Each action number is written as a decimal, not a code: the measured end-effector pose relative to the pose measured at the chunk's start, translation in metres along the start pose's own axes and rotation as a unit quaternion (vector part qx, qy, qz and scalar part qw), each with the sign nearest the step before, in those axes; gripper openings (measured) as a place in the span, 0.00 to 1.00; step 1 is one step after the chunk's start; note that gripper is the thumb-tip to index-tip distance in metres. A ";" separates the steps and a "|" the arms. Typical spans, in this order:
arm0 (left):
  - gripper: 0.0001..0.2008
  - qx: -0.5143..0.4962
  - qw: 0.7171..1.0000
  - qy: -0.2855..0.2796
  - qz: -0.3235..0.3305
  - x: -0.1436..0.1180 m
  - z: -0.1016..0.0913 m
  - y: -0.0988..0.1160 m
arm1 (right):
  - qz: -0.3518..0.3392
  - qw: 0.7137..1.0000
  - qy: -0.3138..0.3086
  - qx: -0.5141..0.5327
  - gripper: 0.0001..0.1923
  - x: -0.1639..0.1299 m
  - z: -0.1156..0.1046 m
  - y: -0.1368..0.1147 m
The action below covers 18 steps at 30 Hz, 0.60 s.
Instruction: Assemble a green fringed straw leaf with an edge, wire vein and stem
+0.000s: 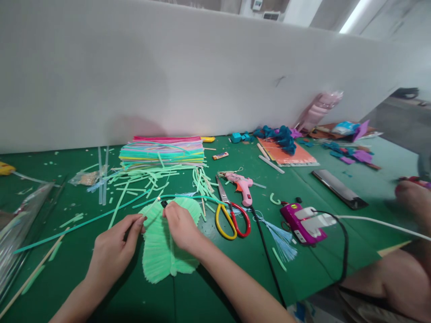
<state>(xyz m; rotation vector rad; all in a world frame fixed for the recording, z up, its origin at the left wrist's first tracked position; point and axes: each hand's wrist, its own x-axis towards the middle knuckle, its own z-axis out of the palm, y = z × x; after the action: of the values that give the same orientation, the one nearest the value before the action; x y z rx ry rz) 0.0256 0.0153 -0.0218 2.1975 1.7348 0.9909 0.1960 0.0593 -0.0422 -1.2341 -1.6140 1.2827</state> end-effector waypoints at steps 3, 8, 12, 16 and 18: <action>0.10 -0.002 1.000 0.002 -0.005 0.000 -0.001 0.001 | -0.002 1.000 -0.005 -0.006 0.14 -0.001 0.000 -0.002; 0.10 0.003 1.000 0.002 -0.002 0.000 -0.003 0.002 | 0.006 1.000 -0.005 -0.007 0.14 -0.001 0.000 -0.004; 0.10 0.005 1.000 0.001 0.001 0.001 -0.002 0.001 | 0.004 1.000 -0.008 -0.007 0.14 -0.002 0.000 -0.006; 0.09 0.010 1.000 -0.007 0.002 0.001 -0.001 0.001 | 0.007 1.000 -0.004 -0.001 0.14 -0.001 0.000 -0.005; 0.09 0.012 1.000 -0.008 0.005 0.000 0.000 0.001 | 0.007 1.000 0.002 0.005 0.14 0.000 0.000 -0.002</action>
<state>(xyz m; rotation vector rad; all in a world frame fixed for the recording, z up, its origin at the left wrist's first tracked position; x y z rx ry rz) 0.0259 0.0152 -0.0210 2.2236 1.7397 0.9586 0.1956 0.0592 -0.0402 -1.2437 -1.5979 1.2948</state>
